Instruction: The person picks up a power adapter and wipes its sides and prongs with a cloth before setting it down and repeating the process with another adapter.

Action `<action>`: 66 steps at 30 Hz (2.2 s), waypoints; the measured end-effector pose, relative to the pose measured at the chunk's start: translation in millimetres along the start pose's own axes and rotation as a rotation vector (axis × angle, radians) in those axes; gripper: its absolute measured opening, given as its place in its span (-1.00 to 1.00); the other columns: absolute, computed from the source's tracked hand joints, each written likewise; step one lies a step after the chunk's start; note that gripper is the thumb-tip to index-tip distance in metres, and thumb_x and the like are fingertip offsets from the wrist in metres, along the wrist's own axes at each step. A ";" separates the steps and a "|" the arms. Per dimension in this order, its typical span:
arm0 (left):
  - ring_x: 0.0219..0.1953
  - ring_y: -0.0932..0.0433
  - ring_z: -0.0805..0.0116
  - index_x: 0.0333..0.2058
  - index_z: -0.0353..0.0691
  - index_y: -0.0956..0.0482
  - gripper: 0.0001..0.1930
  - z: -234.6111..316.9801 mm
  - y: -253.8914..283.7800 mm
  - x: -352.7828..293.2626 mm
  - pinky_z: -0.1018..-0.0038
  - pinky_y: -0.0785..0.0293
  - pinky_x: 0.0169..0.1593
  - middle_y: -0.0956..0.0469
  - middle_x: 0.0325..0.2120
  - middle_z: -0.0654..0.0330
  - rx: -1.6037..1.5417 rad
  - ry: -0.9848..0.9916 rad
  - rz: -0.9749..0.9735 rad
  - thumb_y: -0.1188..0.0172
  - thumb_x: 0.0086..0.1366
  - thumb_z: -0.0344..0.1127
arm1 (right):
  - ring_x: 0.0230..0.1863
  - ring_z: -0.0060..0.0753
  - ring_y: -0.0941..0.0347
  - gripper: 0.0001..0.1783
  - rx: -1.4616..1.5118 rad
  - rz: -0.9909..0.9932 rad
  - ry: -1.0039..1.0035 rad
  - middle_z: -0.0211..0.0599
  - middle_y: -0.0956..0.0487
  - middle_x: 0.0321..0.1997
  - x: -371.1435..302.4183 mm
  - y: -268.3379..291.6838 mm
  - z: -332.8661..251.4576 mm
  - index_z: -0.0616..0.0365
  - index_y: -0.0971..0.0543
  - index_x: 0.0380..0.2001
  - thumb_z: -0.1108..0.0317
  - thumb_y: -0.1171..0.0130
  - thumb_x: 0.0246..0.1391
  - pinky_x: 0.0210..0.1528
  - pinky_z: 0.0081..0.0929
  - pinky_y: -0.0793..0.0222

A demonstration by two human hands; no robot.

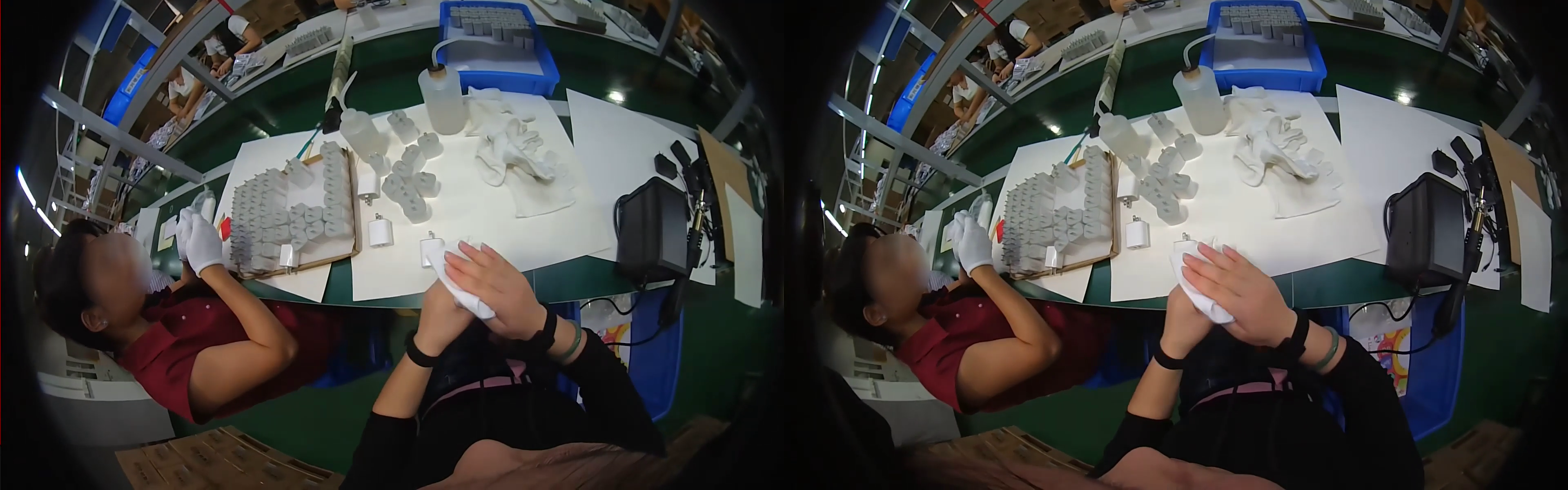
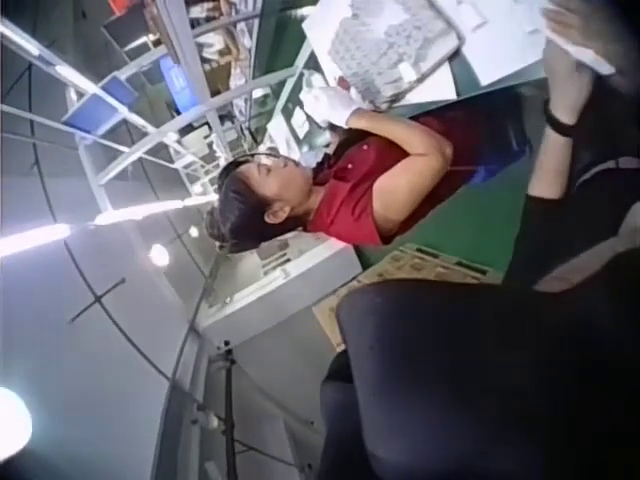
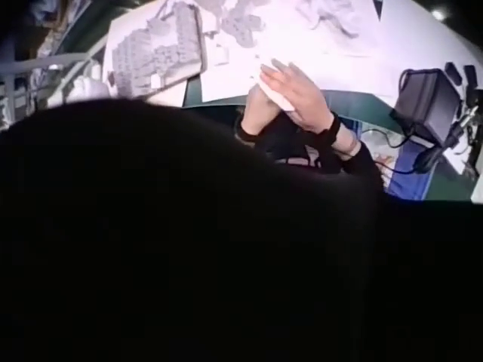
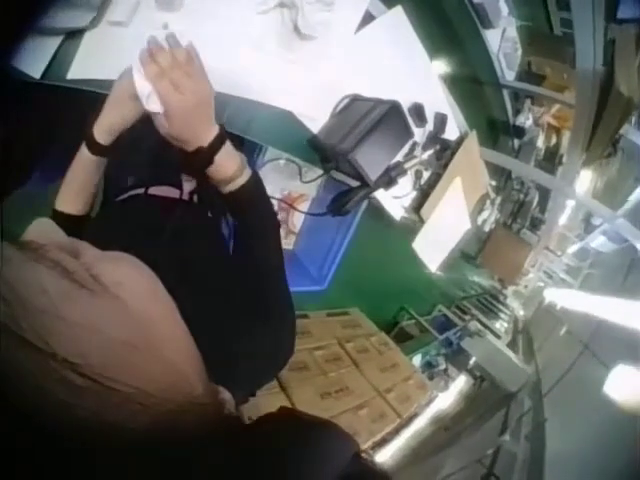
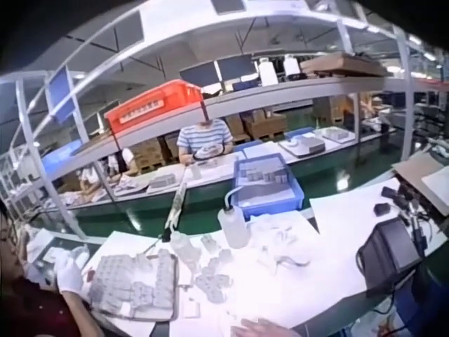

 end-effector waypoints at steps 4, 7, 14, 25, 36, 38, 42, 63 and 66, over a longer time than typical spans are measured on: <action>-0.29 -0.58 0.25 -0.22 -0.28 -0.51 -0.76 -13.0 4.4 -1.9 0.41 -0.47 -0.27 -0.58 -0.35 0.09 -0.042 0.117 -0.025 -0.15 0.08 -0.42 | 0.17 -0.03 -0.32 -0.57 0.129 0.066 -0.064 -0.10 -0.45 0.08 -1.2 -0.7 5.3 0.25 -0.47 -0.03 0.49 -0.03 -0.06 0.17 -0.20 -0.21; -0.33 -0.57 0.26 -0.24 -0.28 -0.50 -0.77 -14.7 1.2 -8.4 0.44 -0.46 -0.29 -0.57 -0.37 0.10 -0.100 0.158 0.008 -0.15 0.08 -0.43 | 0.17 -0.05 -0.33 -0.57 0.156 0.113 -0.055 -0.13 -0.45 0.08 -4.5 1.9 2.2 0.24 -0.48 -0.04 0.48 -0.04 -0.07 0.17 -0.19 -0.21; -0.43 -0.44 0.48 -0.34 -0.26 -0.43 -0.85 -12.3 17.3 1.3 0.59 -0.38 -0.31 -0.46 -0.45 0.23 -0.195 0.236 0.128 -0.18 0.08 -0.50 | 0.12 -0.07 -0.38 -0.62 0.519 -0.101 -0.187 -0.06 -0.49 0.02 -32.6 2.1 6.6 0.29 -0.48 -0.06 0.42 0.03 0.03 0.12 -0.30 -0.27; -0.45 -0.40 0.49 -0.45 -0.25 -0.37 -0.76 12.3 18.7 -4.2 0.58 -0.38 -0.34 -0.42 -0.49 0.26 -0.201 -0.011 0.199 -0.26 -0.03 -0.62 | 0.12 -0.14 -0.36 -0.57 0.506 0.401 -0.531 -0.04 -0.45 0.07 -51.1 51.8 60.9 0.32 -0.38 0.06 0.46 0.16 0.10 0.17 -0.36 -0.20; -0.38 -0.48 0.35 0.07 -0.17 -0.14 -0.42 -39.5 -3.9 -15.3 0.52 -0.47 -0.32 -0.34 -0.33 0.15 -0.797 0.317 0.100 -0.23 0.12 -0.34 | 0.09 -0.21 -0.40 -0.61 0.817 -0.218 -0.120 -0.09 -0.47 0.06 -29.2 -15.0 5.5 0.25 -0.47 -0.01 0.32 0.09 0.15 0.17 -0.24 -0.23; -0.39 -0.50 0.33 0.12 -0.14 -0.07 -0.34 -45.8 -7.9 -19.3 0.50 -0.48 -0.33 -0.34 -0.31 0.15 -0.932 0.421 0.022 -0.26 0.12 -0.28 | 0.05 -0.29 -0.43 -0.60 1.083 -0.113 -0.467 -0.12 -0.47 0.06 -63.8 -19.1 43.2 0.28 -0.45 0.00 0.28 0.11 0.17 0.15 -0.29 -0.26; -0.31 -0.49 0.33 0.11 -0.11 -0.10 -0.42 -48.3 -9.4 -22.9 0.48 -0.51 -0.31 -0.32 -0.32 0.15 -1.168 0.293 -0.137 -0.15 0.22 -0.08 | -0.06 -0.42 -0.47 -0.55 1.278 0.490 -0.874 -0.20 -0.45 0.10 -73.9 9.6 88.5 0.36 -0.41 0.02 0.23 0.15 0.21 0.07 -0.41 -0.31; -0.13 -0.40 0.36 0.16 -0.25 -0.16 -0.45 -61.8 -27.2 -15.4 0.43 -0.35 -0.02 -0.40 -0.14 0.15 -1.466 0.318 -0.008 0.27 0.39 0.05 | 0.08 -0.20 -0.41 -0.64 0.840 -0.055 -0.445 -0.17 -0.47 0.07 -64.0 -42.2 29.8 0.27 -0.46 -0.02 0.42 0.04 0.10 0.11 -0.30 -0.26; -0.23 -0.40 0.38 0.12 -0.31 -0.21 -0.43 -52.7 -3.8 -13.3 0.43 -0.37 -0.11 -0.40 -0.21 0.17 -1.133 0.420 0.261 0.23 0.37 0.07 | 0.03 -0.35 -0.42 -0.60 1.388 0.250 -1.028 -0.20 -0.47 0.07 -112.7 -45.4 74.6 0.35 -0.42 0.02 0.36 0.13 0.17 0.11 -0.40 -0.26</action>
Point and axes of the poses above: each hand's wrist, its own x-axis towards the middle knuckle, its own y-axis out of the back of the hand, z = x × y, the point moved 9 cm from there along x, towards the middle knuckle
